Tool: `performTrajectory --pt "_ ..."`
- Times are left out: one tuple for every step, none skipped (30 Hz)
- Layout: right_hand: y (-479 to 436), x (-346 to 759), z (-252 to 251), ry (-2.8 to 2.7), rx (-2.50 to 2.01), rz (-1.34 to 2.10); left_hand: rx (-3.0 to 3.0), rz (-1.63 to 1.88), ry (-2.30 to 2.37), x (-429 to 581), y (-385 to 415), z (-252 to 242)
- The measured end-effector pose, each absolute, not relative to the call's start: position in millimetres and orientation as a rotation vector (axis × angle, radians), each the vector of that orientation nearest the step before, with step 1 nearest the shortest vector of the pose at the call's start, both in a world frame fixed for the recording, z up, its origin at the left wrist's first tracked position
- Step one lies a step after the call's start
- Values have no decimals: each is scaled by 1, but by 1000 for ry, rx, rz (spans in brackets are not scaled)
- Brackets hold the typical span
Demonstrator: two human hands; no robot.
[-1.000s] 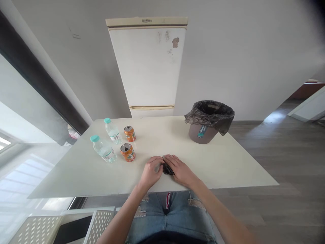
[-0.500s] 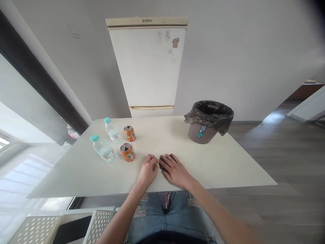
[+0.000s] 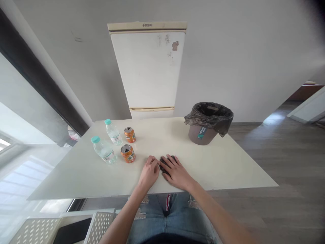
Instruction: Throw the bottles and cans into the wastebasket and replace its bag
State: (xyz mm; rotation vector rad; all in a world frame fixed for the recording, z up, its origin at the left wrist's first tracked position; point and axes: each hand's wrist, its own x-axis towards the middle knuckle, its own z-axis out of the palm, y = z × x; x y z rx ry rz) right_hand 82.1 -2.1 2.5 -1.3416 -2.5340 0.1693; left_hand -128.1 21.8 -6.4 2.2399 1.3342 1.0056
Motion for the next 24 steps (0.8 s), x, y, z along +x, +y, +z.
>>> performTrajectory --pt "-2 84 3 -2528 -1347 180 2239 1009 1332 -128 22 -7" --pt "-1 89 3 -2519 -1354 184 2238 1010 1331 -129 22 -7" --pt "0 95 2 -2508 -1366 179 2236 1008 1330 -129 22 -7" --pt "2 105 1 -2495 -1384 168 2234 1003 1331 -129 22 -7" --pt "3 119 -1 -2484 -1409 153 2230 997 1333 -129 22 -8" --pt "4 136 -4 -2473 -1444 136 2226 991 1334 -129 22 -8" --pt "4 157 -6 -2461 -1488 119 2223 987 1336 -130 22 -8" --pt "4 181 -9 -2447 -1542 104 2222 983 1337 -130 22 -8" --pt "3 208 -12 -2424 -1610 82 2223 981 1338 -130 22 -8" --pt "1 237 -15 -2382 -1690 53 2225 978 1340 -130 22 -9" --pt "-2 266 -17 -2350 -1763 36 2227 973 1341 -130 22 -9" --pt "-5 295 -20 -2325 -1828 29 2229 968 1346 -129 22 -9" --pt "-9 322 -22 -2302 -1880 24 2231 961 1352 -129 22 -8" --pt "-13 345 -24 -2277 -1921 21 2231 954 1359 -129 22 -8" --pt "-16 364 -25 -2250 -1952 18 2231 948 1366 -129 22 -8" --pt "-19 377 -27 -2242 -1961 28 2231 942 1371 -129 22 -8" --pt "-21 386 -28 -2235 -1965 37 2232 938 1374 -129 22 -8" --pt "-22 390 -29 -2233 -1963 47 2233 934 1374 -129 22 -8" --pt "-22 391 -30 -2235 -1958 54 2235 930 1373 -129 22 -8" --pt "-22 389 -30 -2240 -1954 55 2236 928 1372 -129 22 -9" --pt "-22 385 -30 -2245 -1949 49 2236 928 1372 -129 22 -9" --pt "-22 381 -29 -2254 -1943 37 2236 928 1371 -129 22 -10" --pt "-22 378 -28 -2266 -1934 22 2235 931 1371 -130 23 -11" --pt "-22 376 -26 -2278 -1925 1 2233 934 1373 -130 23 -11"
